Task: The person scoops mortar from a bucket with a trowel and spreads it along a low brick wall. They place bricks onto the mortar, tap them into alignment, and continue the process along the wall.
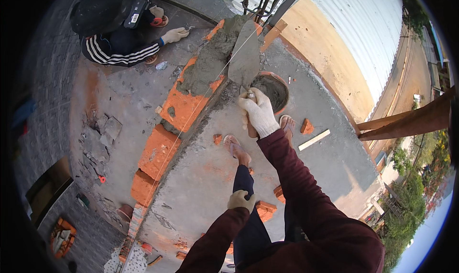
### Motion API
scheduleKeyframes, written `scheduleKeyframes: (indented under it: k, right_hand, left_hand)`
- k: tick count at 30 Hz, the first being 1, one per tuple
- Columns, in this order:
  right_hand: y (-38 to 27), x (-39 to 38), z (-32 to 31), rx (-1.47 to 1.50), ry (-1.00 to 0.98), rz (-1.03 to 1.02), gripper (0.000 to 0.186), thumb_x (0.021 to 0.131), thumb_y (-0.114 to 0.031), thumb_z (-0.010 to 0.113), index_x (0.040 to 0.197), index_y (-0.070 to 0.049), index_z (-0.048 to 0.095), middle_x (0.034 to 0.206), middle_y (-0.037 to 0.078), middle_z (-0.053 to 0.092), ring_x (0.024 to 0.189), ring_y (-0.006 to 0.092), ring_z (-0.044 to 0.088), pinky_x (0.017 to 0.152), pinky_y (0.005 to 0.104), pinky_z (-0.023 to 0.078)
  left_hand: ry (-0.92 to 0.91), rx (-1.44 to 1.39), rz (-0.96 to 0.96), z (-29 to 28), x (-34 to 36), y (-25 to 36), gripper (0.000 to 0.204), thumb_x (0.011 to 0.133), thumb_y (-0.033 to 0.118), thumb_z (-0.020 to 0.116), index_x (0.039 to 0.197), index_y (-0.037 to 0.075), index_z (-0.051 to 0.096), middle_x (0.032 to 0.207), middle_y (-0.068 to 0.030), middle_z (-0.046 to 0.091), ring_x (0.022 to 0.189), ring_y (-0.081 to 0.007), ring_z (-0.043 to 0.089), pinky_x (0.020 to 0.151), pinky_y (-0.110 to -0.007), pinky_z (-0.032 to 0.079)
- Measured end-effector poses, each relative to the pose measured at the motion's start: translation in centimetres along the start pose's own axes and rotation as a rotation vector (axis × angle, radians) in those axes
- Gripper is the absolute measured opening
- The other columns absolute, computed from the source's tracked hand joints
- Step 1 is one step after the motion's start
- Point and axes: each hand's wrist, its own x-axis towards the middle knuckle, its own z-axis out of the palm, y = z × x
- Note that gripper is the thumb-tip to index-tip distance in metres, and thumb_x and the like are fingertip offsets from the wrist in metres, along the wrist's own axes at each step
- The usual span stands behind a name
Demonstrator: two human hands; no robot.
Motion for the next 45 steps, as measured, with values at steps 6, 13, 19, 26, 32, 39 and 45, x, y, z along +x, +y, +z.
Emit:
scheduleKeyframes:
  k: [6,13,19,26,32,39,45]
  right_hand:
    - [0.1,-3.0,-0.3,0.098,0.001,0.210,0.019,0.095,-0.016,0.064,0.104,-0.001,0.056,0.069,0.004,0.056,0.044,0.0138,0.051,0.038,0.0284,0.044]
    - [-2.1,-2.7,-3.4,-0.009,-0.012,0.201,0.023,0.100,-0.023,0.063,0.096,-0.002,0.055,0.068,0.004,0.058,0.045,0.0121,0.053,0.040,0.0286,0.043]
    - [3.0,-2.1,-18.0,-1.491,-0.061,0.144,0.026,0.098,-0.024,0.062,0.107,-0.001,0.060,0.083,0.017,0.071,0.086,0.0346,0.074,0.066,0.0436,0.057]
    - [9.5,13.6,-19.1,-2.098,-0.143,-0.102,0.016,0.092,-0.011,0.064,0.105,-0.008,0.074,0.097,0.018,0.076,0.094,0.0288,0.077,0.071,0.0395,0.063]
    - [17.8,15.2,-19.7,-1.738,-0.121,0.227,0.027,0.088,-0.017,0.066,0.109,-0.003,0.076,0.109,0.021,0.076,0.102,0.0356,0.075,0.086,0.0454,0.059]
    - [18.9,11.3,-18.2,-1.020,-0.152,0.559,0.039,0.085,-0.009,0.062,0.121,0.005,0.062,0.096,0.018,0.070,0.071,0.0300,0.073,0.051,0.0409,0.057]
    - [19.5,10.7,-20.1,-0.700,-0.182,0.581,0.022,0.084,-0.008,0.069,0.102,-0.003,0.059,0.076,0.003,0.057,0.055,0.0151,0.056,0.043,0.0336,0.045]
  left_hand:
    - [0.002,0.013,-0.007,0.2,0.3,-0.1,0.048,0.083,0.046,0.075,0.107,0.004,0.076,0.118,-0.0143,0.073,0.115,-0.0328,0.066,0.102,-0.043,0.052]
    - [0.001,0.009,0.026,1.2,1.1,0.1,0.046,0.083,0.046,0.075,0.105,0.005,0.077,0.118,-0.0127,0.074,0.114,-0.0332,0.066,0.102,-0.043,0.052]
    - [-0.012,-0.001,-0.049,1.7,0.7,0.6,0.048,0.083,0.050,0.075,0.107,0.007,0.076,0.127,-0.0105,0.069,0.123,-0.0304,0.060,0.105,-0.045,0.048]
    - [0.083,0.002,0.072,1.7,0.3,0.9,0.042,0.079,0.045,0.078,0.096,0.007,0.078,0.116,-0.0104,0.073,0.112,-0.0309,0.066,0.097,-0.045,0.053]
    - [0.146,0.012,0.152,3.7,0.3,-0.3,0.040,0.078,0.044,0.079,0.094,0.007,0.077,0.112,-0.0102,0.073,0.107,-0.0324,0.066,0.094,-0.046,0.054]
    - [0.121,-0.028,0.133,4.0,0.2,-0.1,0.040,0.077,0.043,0.079,0.096,0.007,0.078,0.116,-0.0104,0.073,0.111,-0.0322,0.065,0.097,-0.048,0.052]
    - [0.108,-0.017,0.140,4.0,0.5,1.1,0.038,0.077,0.037,0.080,0.097,0.005,0.077,0.116,-0.0129,0.073,0.111,-0.0336,0.065,0.099,-0.046,0.052]
